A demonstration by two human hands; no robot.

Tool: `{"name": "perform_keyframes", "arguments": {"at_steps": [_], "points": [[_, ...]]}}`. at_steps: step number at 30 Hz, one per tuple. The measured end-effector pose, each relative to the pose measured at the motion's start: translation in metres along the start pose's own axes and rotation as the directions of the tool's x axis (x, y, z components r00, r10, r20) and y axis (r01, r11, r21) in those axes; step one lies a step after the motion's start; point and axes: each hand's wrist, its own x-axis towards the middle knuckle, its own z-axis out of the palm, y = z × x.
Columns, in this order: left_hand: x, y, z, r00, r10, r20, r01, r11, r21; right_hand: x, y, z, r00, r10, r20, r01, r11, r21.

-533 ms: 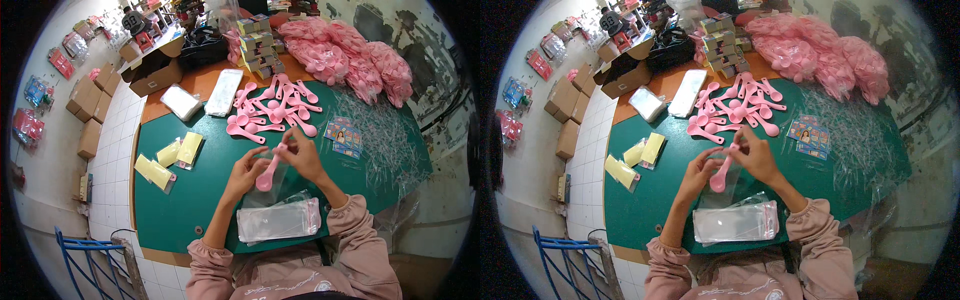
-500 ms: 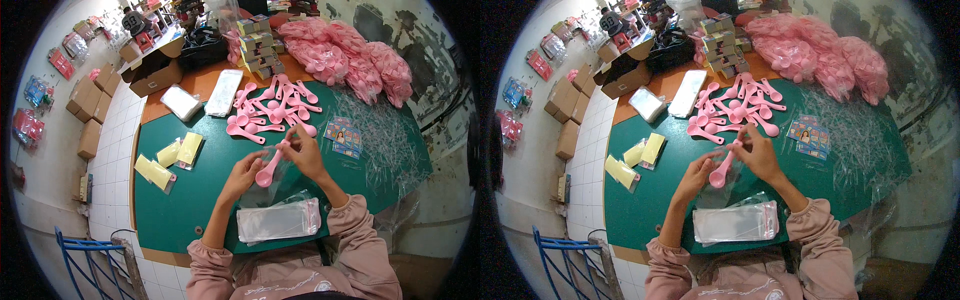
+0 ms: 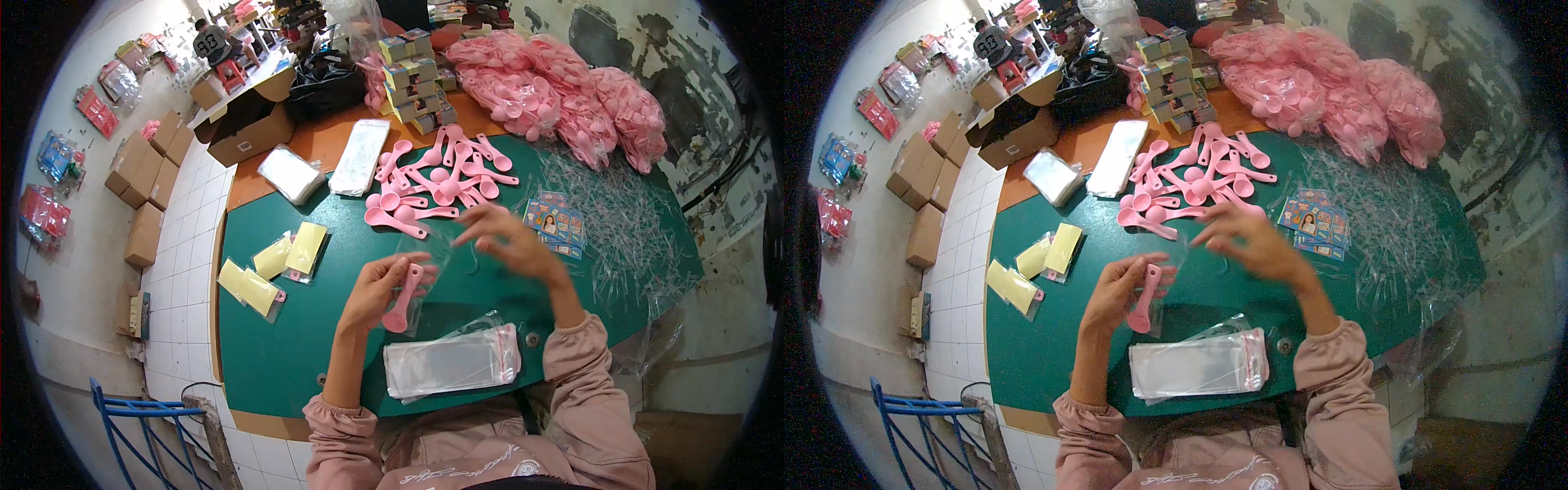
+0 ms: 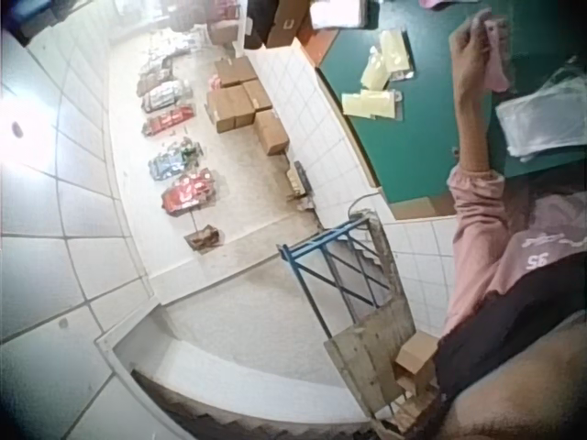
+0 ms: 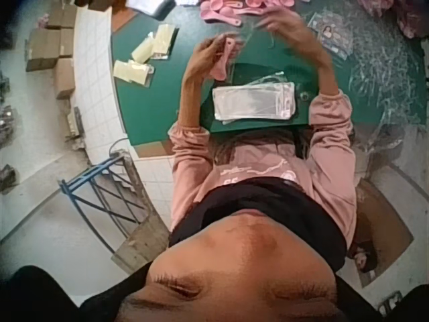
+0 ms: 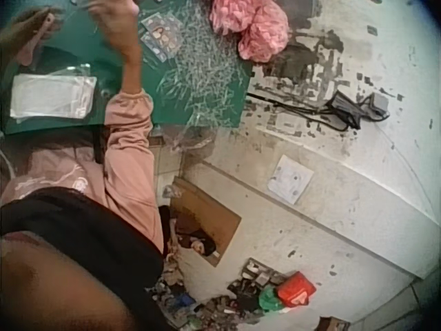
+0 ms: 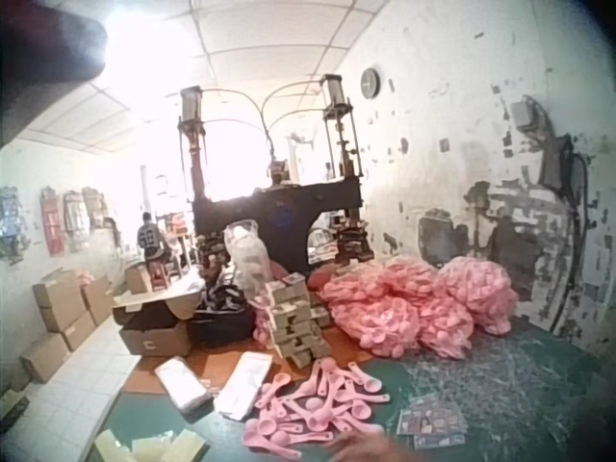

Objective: The person opens a plastic bag containing white rectangular items and places them on the table. Then the person repeatedly picks up pink plastic spoons, inserts each spoon into a small clear plastic bag with a yellow label, and sets the sealed bags aside on the table.

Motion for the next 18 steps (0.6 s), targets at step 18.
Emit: {"name": "perform_keyframes", "arguments": {"at_steps": [18], "points": [[0.022, 0.024, -0.010, 0.986, -0.105, 0.127, 0.050, 0.924, 0.380, -0.084, 0.094, -0.105, 0.596, 0.716, -0.364, -0.792, 0.452, -0.411]]}}
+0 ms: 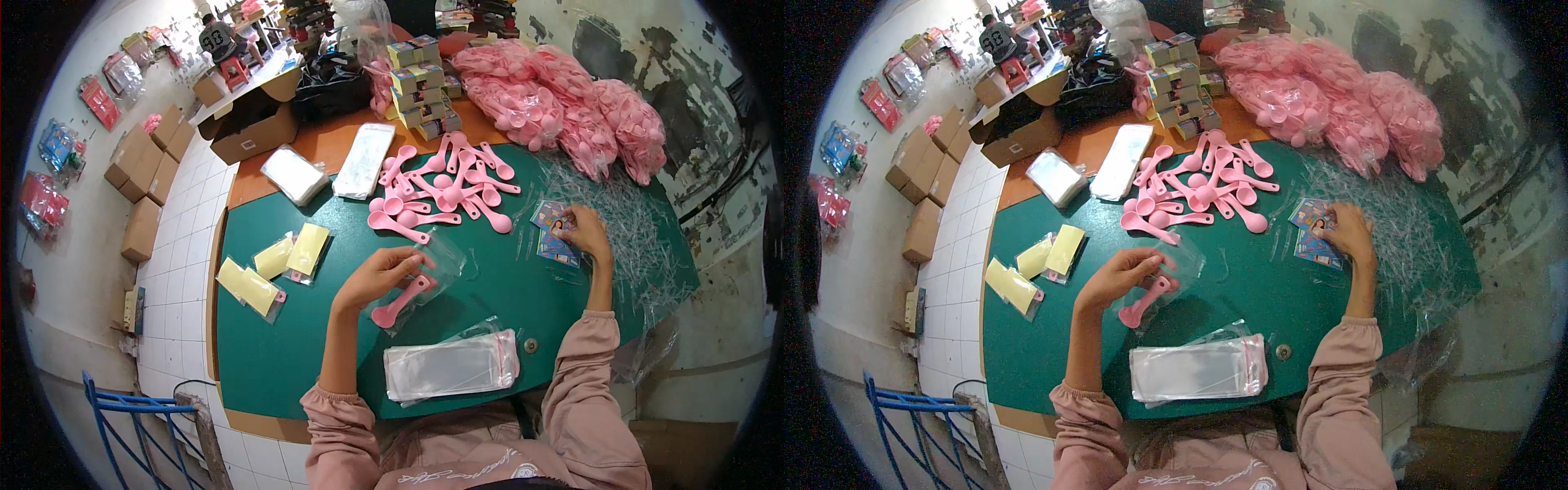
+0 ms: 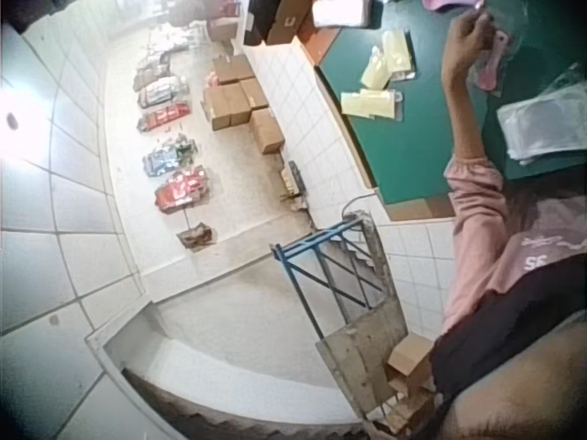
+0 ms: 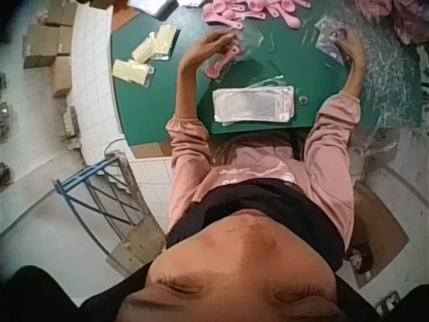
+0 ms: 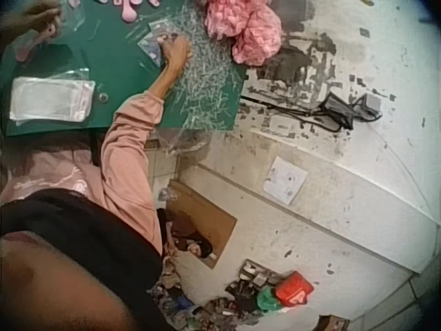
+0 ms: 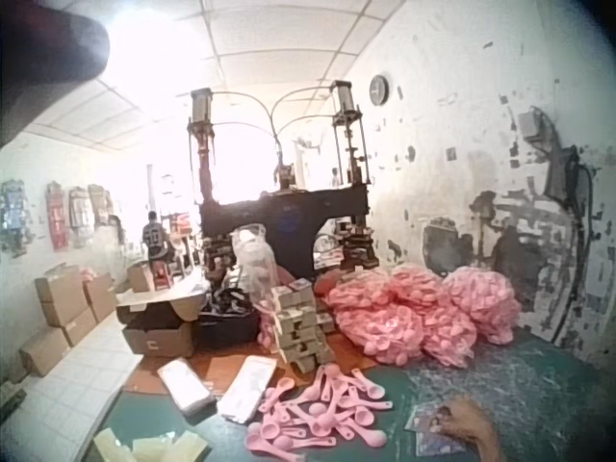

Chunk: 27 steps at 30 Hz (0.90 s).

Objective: The person opens a plastic bag containing white rectangular items and places them on the table. Then the person repeatedly picks up pink plastic spoons, inserts each spoon into a small clear plastic bag with a yellow label, and sets the sealed bags aside on the table.

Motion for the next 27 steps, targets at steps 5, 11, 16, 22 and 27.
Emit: {"name": "perform_keyframes", "arguments": {"at_steps": [5, 11, 16, 22, 27], "points": [[0.003, -0.011, 0.002, 0.999, 0.036, 0.027, -0.037, 0.997, 0.062, -0.005, -0.005, -0.003, 0.987, -0.109, -0.116, 0.095, 0.989, -0.116], [0.004, -0.014, 0.004, 0.997, 0.076, 0.007, -0.076, 0.997, 0.031, -0.008, -0.016, -0.012, 0.993, -0.019, -0.116, 0.006, 0.994, -0.111], [0.008, -0.016, 0.006, 0.983, 0.179, -0.030, -0.178, 0.983, 0.045, -0.027, -0.043, -0.026, 0.822, -0.307, -0.480, 0.198, 0.944, -0.264], [0.010, -0.017, 0.008, 0.995, 0.073, -0.063, -0.072, 0.997, 0.015, -0.046, -0.132, -0.011, 0.831, -0.454, -0.322, 0.540, 0.797, 0.271], [0.013, -0.018, 0.013, 0.993, 0.092, -0.075, -0.094, 0.995, -0.025, -0.053, -0.155, 0.016, 0.852, -0.505, -0.140, 0.487, 0.665, 0.566]]}}
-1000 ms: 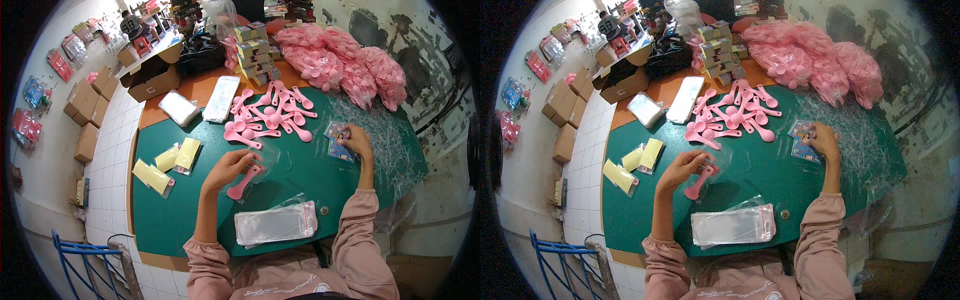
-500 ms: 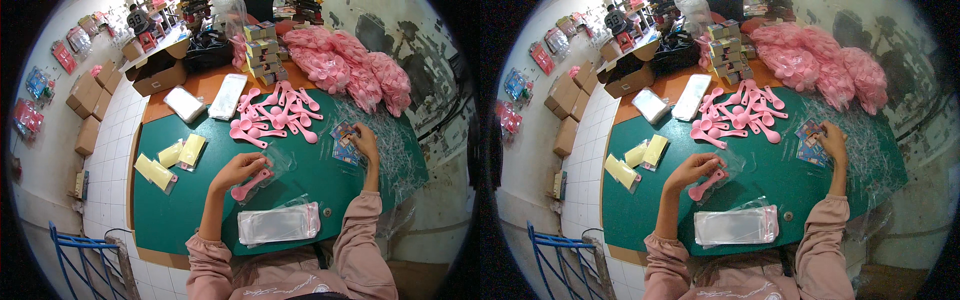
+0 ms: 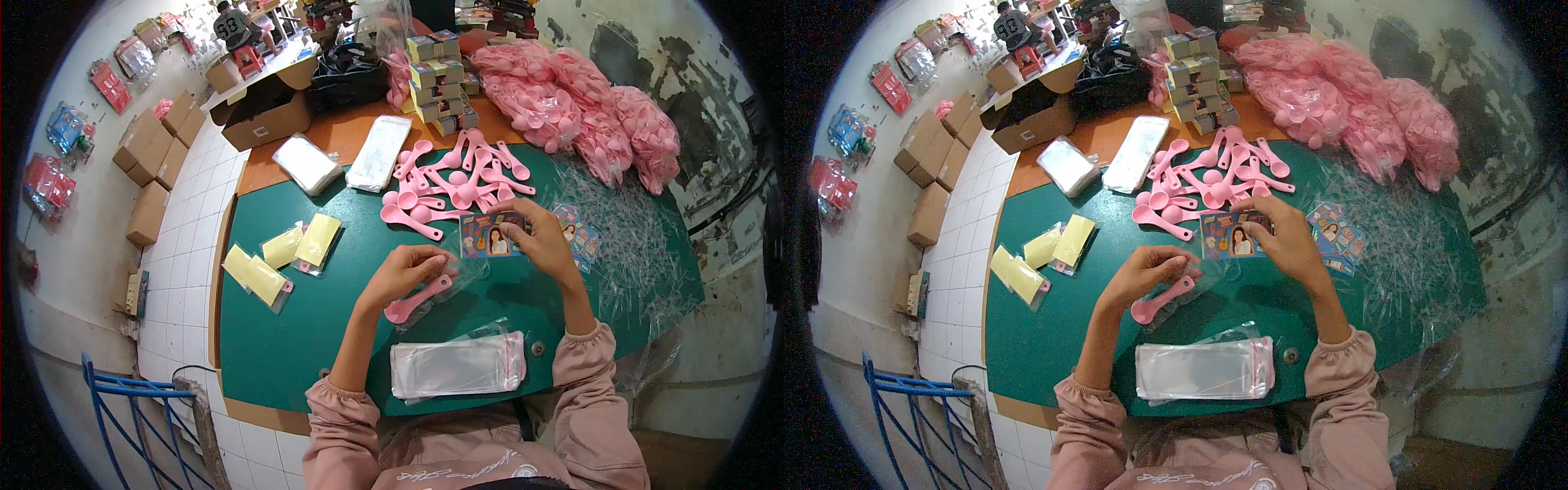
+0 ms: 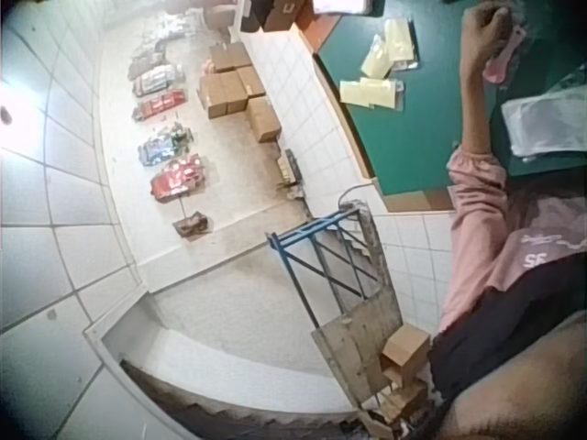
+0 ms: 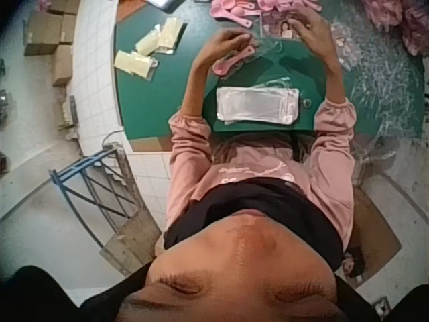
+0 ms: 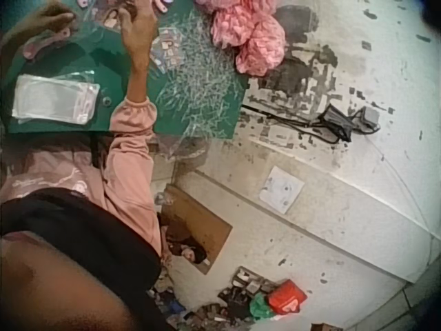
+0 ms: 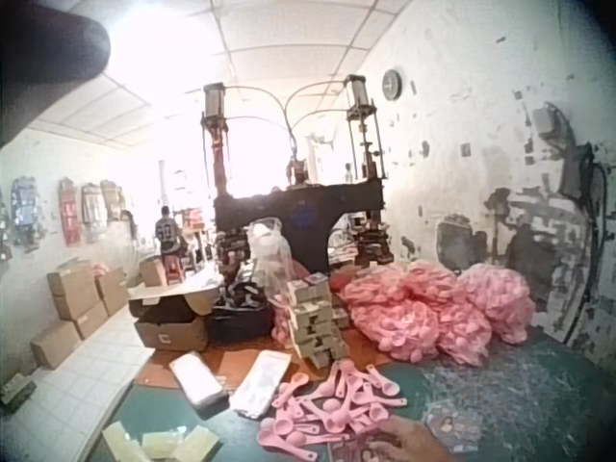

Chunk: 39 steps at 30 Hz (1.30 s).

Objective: The person opens a plastic bag containing white rectangular items and places them on the table. Then the person repeatedly picks up pink plastic spoons, inserts each spoon into a small clear plastic bag with a yellow label, and sets the sealed bags aside on the table.

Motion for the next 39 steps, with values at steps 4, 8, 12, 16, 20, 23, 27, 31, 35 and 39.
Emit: {"name": "perform_keyframes", "arguments": {"at_steps": [4, 8, 12, 16, 20, 23, 27, 31, 35, 39], "points": [[-0.001, -0.003, 0.000, 0.998, -0.012, -0.066, 0.011, 1.000, -0.007, -0.001, -0.002, 0.006, 0.998, -0.026, 0.054, 0.019, 0.991, 0.130], [0.000, -0.006, -0.003, 0.997, -0.021, -0.079, 0.029, 0.995, 0.098, 0.000, -0.008, 0.010, 0.951, -0.201, 0.233, 0.240, 0.959, -0.149], [0.000, 0.000, 0.001, 0.998, -0.009, -0.054, 0.016, 0.990, 0.138, -0.002, -0.009, 0.013, 0.986, -0.144, 0.080, 0.152, 0.982, -0.109], [-0.002, 0.006, 0.002, 0.996, -0.045, -0.078, 0.044, 0.999, -0.013, -0.003, -0.022, 0.007, 0.996, -0.039, -0.082, 0.046, 0.996, 0.081], [-0.003, 0.001, 0.001, 0.994, -0.051, -0.097, 0.052, 0.999, 0.008, -0.002, -0.012, 0.014, 0.966, -0.220, 0.135, 0.236, 0.964, -0.121], [-0.002, -0.004, 0.000, 0.998, -0.037, -0.047, 0.039, 0.999, 0.037, -0.001, -0.011, 0.015, 0.950, -0.239, 0.203, 0.263, 0.959, -0.103], [0.000, -0.006, 0.005, 0.999, 0.015, 0.052, -0.021, 0.993, 0.115, -0.005, -0.004, 0.031, 0.949, -0.128, 0.288, 0.090, 0.986, 0.141], [-0.006, 0.008, 0.010, 0.999, -0.050, -0.006, 0.050, 0.969, 0.243, -0.004, 0.003, 0.032, 0.936, -0.099, 0.339, 0.103, 0.995, 0.007], [-0.010, 0.012, 0.006, 0.994, -0.084, -0.073, 0.109, 0.847, 0.520, -0.004, 0.018, 0.027, 0.878, 0.072, 0.473, -0.135, 0.986, 0.101], [-0.025, -0.006, -0.028, 0.984, 0.043, 0.170, -0.076, 0.978, 0.193, 0.001, 0.026, 0.020, 0.936, 0.227, 0.268, -0.246, 0.969, 0.038]]}}
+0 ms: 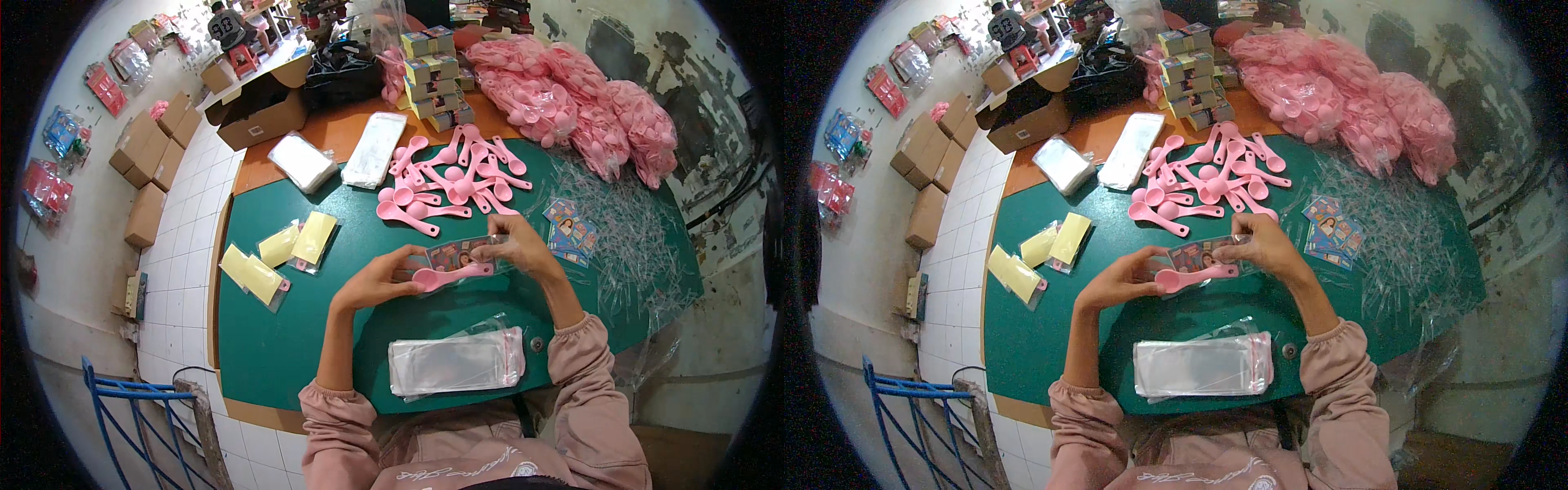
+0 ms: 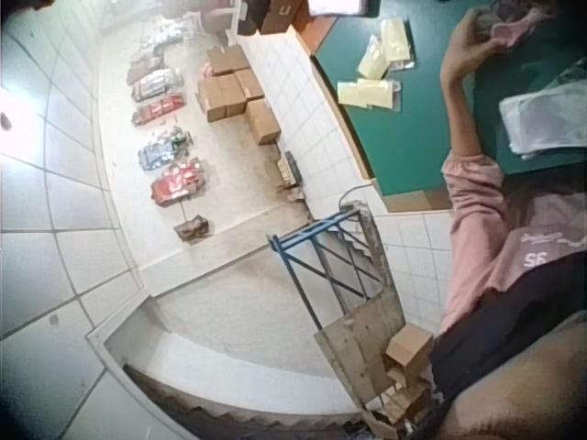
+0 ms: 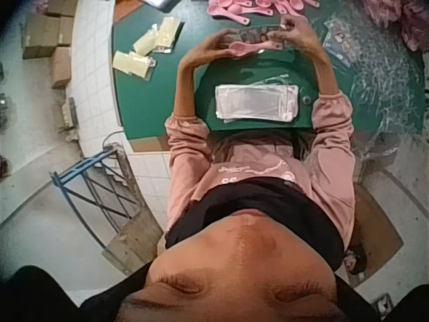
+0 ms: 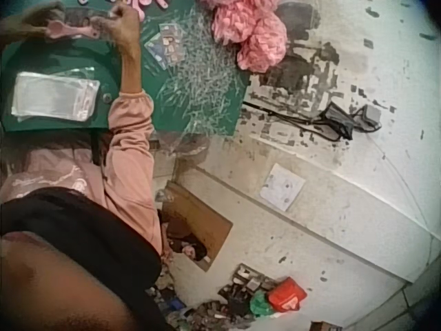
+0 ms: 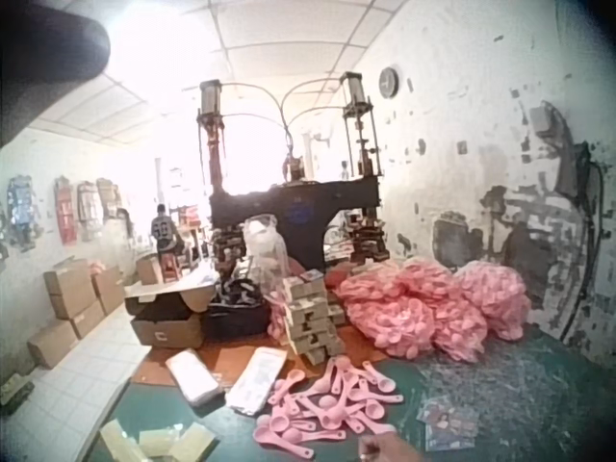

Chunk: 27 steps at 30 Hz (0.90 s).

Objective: The person opens a plastic bag containing white rectangular items and places them on the table. Then the person repeatedly picks up pink plastic spoons, inserts each spoon into a small clear plastic bag with a yellow label, and sets the sealed bags aside on the table.

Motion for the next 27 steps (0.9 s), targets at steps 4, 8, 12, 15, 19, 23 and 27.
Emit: {"name": "perform_keyframes", "arguments": {"at_steps": [4, 8, 12, 15, 19, 23, 27], "points": [[0.000, 0.006, -0.001, 0.996, -0.060, -0.069, 0.045, 0.980, -0.195, -0.007, -0.007, -0.006, 0.989, -0.035, 0.143, -0.014, 0.944, 0.328], [0.001, 0.006, 0.006, 0.997, -0.055, -0.062, 0.034, 0.956, -0.290, -0.010, -0.003, -0.016, 0.982, 0.070, 0.176, -0.076, 0.997, 0.032], [0.005, -0.005, 0.030, 0.958, 0.033, -0.285, -0.063, 0.993, -0.097, -0.011, 0.002, -0.006, 0.989, -0.129, -0.074, 0.132, 0.990, 0.041], [-0.002, -0.021, 0.053, 0.915, -0.042, -0.401, -0.054, 0.973, -0.226, -0.012, -0.018, 0.017, 0.933, -0.229, -0.278, 0.204, 0.972, -0.118], [-0.006, 0.004, 0.066, 0.975, -0.179, -0.131, -0.046, 0.414, -0.909, -0.028, -0.024, 0.034, 0.904, -0.427, -0.030, 0.389, 0.848, -0.361], [-0.018, -0.001, 0.059, 0.934, -0.267, -0.239, -0.013, 0.642, -0.767, -0.035, -0.038, 0.036, 0.855, -0.461, 0.238, 0.513, 0.821, -0.251], [-0.021, 0.008, 0.061, 0.941, -0.291, -0.172, 0.036, 0.594, -0.804, -0.039, -0.037, 0.040, 0.822, -0.453, 0.346, 0.552, 0.785, -0.281]]}}
